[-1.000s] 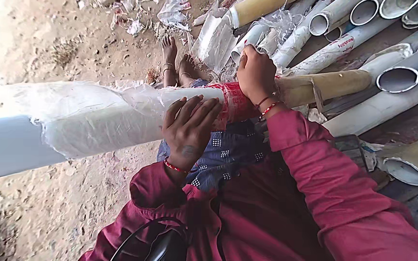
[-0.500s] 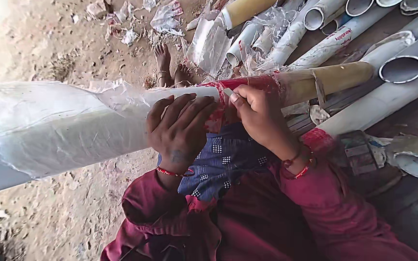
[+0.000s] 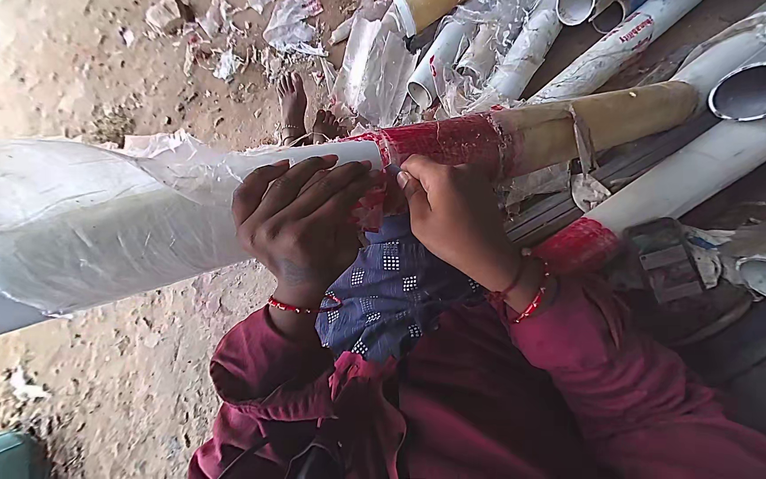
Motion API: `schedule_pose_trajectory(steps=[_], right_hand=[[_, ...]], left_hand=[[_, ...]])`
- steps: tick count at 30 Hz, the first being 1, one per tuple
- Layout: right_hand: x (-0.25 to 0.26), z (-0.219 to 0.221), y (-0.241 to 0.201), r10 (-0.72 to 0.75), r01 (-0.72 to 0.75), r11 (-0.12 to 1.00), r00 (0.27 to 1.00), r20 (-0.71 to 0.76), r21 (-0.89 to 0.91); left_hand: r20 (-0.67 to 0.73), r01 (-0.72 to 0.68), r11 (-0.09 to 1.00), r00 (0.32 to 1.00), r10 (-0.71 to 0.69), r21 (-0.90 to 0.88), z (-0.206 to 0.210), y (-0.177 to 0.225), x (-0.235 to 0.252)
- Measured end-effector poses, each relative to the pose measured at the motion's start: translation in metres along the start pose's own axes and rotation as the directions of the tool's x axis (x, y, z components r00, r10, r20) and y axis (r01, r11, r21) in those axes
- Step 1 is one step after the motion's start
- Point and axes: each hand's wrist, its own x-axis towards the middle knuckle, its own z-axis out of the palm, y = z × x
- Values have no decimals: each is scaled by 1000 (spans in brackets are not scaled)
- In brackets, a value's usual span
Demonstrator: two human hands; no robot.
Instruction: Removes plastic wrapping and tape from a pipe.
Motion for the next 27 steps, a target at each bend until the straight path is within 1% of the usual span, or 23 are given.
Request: schedule_pose_trajectory(steps=[3, 5, 9, 15, 17, 21, 22, 25, 27], right_hand=[[3, 1, 0, 2, -2, 1000, 1000, -16, 16], [5, 1, -1, -3, 3, 1000, 1000, -13, -5], [7, 0, -3, -15, 17, 998, 1000, 20, -63], [12, -5, 0, -63, 67, 996, 996, 67, -60], [14, -8, 0, -77, 86, 992, 991, 106, -88], [17, -25, -2, -63, 98, 988, 963, 264, -122], [15, -28, -2, -66, 100, 988, 960, 271, -114], [12, -26, 1, -57, 61, 998, 983, 173, -20], [15, -20, 2, -42, 42, 999, 991, 129, 1]], left_hand=[[-14, -5, 1000, 1000, 5, -8, 1, -1, -2], [-28, -13, 1000, 1000, 13, -17, 1, 0, -3], [-40, -17, 1000, 999, 16, -23, 2, 0, -5], [-39, -20, 999, 999, 18, -37, 2, -1, -6], [-35, -14, 999, 999, 13, -45, 1, 0, -7], [-40, -13, 999, 999, 11, -48, 1, 2, -9], [-40, -9, 999, 999, 8, -49, 1, 2, -9], [-42, -19, 999, 999, 17, -51, 1, 1, -7], [-51, -27, 998, 998, 24, -61, 2, 0, -7]])
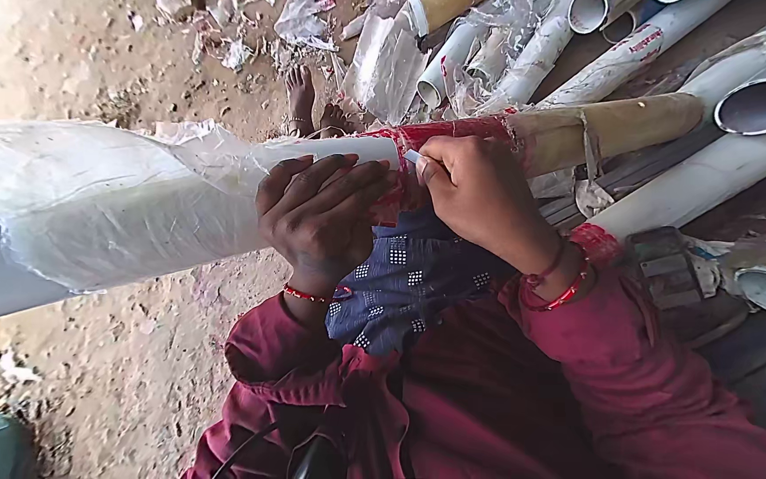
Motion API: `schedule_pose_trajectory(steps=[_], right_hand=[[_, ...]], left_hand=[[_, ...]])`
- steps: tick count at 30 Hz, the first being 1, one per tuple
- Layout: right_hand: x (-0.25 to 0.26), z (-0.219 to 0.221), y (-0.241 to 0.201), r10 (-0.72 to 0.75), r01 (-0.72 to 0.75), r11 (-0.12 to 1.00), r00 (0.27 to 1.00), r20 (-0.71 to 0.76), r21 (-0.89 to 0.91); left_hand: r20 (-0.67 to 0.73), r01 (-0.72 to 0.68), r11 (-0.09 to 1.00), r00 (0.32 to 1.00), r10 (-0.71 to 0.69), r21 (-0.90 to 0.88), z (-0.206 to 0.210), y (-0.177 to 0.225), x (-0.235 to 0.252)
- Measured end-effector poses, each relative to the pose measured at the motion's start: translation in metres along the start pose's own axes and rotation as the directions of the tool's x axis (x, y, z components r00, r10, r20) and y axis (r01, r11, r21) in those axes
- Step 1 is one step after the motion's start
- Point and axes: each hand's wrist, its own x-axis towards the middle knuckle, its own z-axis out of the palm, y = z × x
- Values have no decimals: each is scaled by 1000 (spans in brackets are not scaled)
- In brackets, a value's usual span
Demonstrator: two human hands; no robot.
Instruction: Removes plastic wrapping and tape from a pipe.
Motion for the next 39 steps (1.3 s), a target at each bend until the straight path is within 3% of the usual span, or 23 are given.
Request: schedule_pose_trajectory(steps=[6, 13, 19, 28, 39], right_hand=[[2, 11, 0, -36, 36, 995, 999, 1, -95], [-17, 8, 3, -18, 18, 1000, 1000, 18, 1], [-24, 21, -2, 40, -40, 999, 988, -148, 1], [-23, 26, 0, 40, -38, 999, 989, -139, 22], [-11, 37, 7, 7, -2, 1000, 982, -191, 26]], left_hand=[[-18, -3, 999, 1000, 2, -48, 1, -3, -1], [-33, 15, 995, 999, -18, -103, -2, 1, -2], [-40, 16, 993, 999, -20, -114, 0, -5, 0], [-24, 33, 989, 999, -37, -146, -1, -8, 6], [48, 43, 998, 998, -41, -43, -3, -1, 8]])
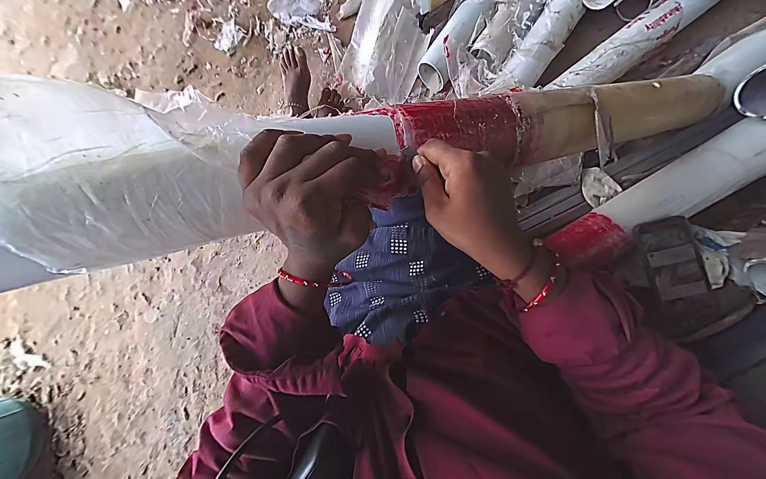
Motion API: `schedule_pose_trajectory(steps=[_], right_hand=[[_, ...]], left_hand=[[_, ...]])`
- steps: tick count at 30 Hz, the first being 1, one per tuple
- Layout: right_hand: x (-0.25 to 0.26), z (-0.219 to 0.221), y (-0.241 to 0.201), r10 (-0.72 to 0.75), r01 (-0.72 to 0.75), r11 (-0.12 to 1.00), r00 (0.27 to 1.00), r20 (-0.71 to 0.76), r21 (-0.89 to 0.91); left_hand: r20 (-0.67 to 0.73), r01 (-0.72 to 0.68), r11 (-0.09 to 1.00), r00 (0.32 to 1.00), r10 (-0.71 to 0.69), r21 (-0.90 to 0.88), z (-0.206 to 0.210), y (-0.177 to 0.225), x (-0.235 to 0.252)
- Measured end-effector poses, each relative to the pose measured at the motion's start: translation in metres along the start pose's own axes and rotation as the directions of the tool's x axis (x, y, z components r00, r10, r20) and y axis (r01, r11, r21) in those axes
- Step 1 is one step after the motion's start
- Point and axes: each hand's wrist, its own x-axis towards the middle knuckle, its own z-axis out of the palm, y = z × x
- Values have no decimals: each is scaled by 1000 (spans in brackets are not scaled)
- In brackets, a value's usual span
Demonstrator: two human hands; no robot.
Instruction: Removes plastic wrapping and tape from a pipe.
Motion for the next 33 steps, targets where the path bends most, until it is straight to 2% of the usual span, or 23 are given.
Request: schedule_pose_trajectory(steps=[2, 6, 10, 13, 16, 18, 21, 24, 26, 28, 30, 31, 33], right_hand=[[0, 1, 0, 2, -2, 1000, 1000, -13, 3], [0, 2, -3, -7, 7, 999, 1000, -17, -34], [9, -10, -8, 47, -42, 998, 991, 124, -36], [8, -14, -8, 33, -23, 998, 984, 172, -59], [3, -15, -4, 17, -3, 997, 984, 179, -75], [3, -20, -3, 21, -10, 999, 972, 233, -48], [-1, -27, 6, 61, -107, 982, 960, 274, 158], [-14, -19, 13, 141, -209, 886, 972, 190, 414], [-15, -11, 13, 156, -171, 891, 985, 71, 421], [-8, -3, 13, 74, -40, 983, 979, -189, 181], [15, 10, 20, -100, 54, 992, 888, -448, -113], [28, 19, 26, -164, 77, 979, 852, -498, -190], [48, 34, 34, -226, 120, 965, 829, -511, -233]], left_hand=[[-55, -7, 1000, 998, 9, 23, 6, -4, 2], [-51, -10, 999, 999, 12, 44, 7, -5, 3], [-36, -7, 998, 999, 9, 55, 7, -5, 2], [-8, -2, 996, 1000, 3, 84, 5, -2, 2], [75, 10, 990, 997, -21, 143, 1, 3, 5], [167, 35, 978, 983, -71, 207, -4, 11, 11], [307, 44, 969, 944, -119, 241, -10, 16, 23], [320, 81, 981, 938, -136, 179, -9, 11, 25], [321, 111, 985, 935, -148, 132, -12, 9, 27], [293, 133, 983, 942, -165, 124, -12, 13, 27], [255, 158, 978, 948, -189, 138, -11, 24, 26], [247, 160, 973, 948, -199, 168, -10, 28, 25], [266, 124, 964, 946, -187, 234, -8, 32, 26]])
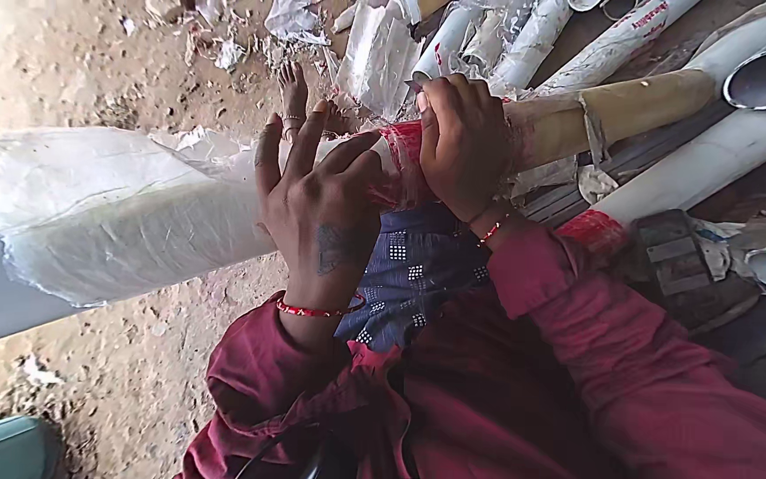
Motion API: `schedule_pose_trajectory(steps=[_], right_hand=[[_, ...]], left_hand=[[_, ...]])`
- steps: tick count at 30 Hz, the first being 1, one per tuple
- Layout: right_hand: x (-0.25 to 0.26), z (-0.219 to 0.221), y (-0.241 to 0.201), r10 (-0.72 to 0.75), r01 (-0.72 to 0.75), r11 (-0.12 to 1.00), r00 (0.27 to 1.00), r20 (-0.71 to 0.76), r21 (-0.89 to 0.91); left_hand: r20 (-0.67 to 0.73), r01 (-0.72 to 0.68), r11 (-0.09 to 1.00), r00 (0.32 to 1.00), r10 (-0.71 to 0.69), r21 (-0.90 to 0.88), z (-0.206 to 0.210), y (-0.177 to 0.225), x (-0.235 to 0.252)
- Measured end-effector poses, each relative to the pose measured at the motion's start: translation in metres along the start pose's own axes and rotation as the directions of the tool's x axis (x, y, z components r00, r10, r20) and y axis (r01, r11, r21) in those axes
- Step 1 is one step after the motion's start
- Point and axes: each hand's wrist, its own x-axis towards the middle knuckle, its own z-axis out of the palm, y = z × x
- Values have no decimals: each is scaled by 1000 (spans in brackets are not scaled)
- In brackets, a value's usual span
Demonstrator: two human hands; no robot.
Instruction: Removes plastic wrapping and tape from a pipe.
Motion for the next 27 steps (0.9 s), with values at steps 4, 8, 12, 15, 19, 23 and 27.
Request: schedule_pose_trajectory(steps=[4, 8, 12, 15, 19, 23, 27], right_hand=[[16, 5, -1, 97, -92, 995, 980, 174, -39], [35, -2, -8, 235, -196, 971, 900, 367, -141], [41, -1, -11, 287, -225, 955, 867, 408, -194], [32, 1, -5, 264, -218, 961, 908, 326, -171], [17, -3, -2, 164, -149, 986, 952, 260, -77], [-2, -10, 5, 67, -58, 996, 985, 158, -64], [-8, -10, 4, 70, -63, 996, 990, 121, -64]], left_hand=[[173, -85, 996, 981, 84, 2, -10, -9, 16], [75, -149, 988, 986, 152, -44, -3, -25, 22], [-107, -120, 993, 987, 119, 1, 12, -23, 2], [-121, -55, 998, 991, 50, -36, 12, -7, -15], [-96, -140, 989, 986, 136, -43, 3, 1, -36], [107, -325, 939, 936, 336, -108, -26, -18, -20], [197, -419, 895, 874, 444, -155, -58, -52, 25]])
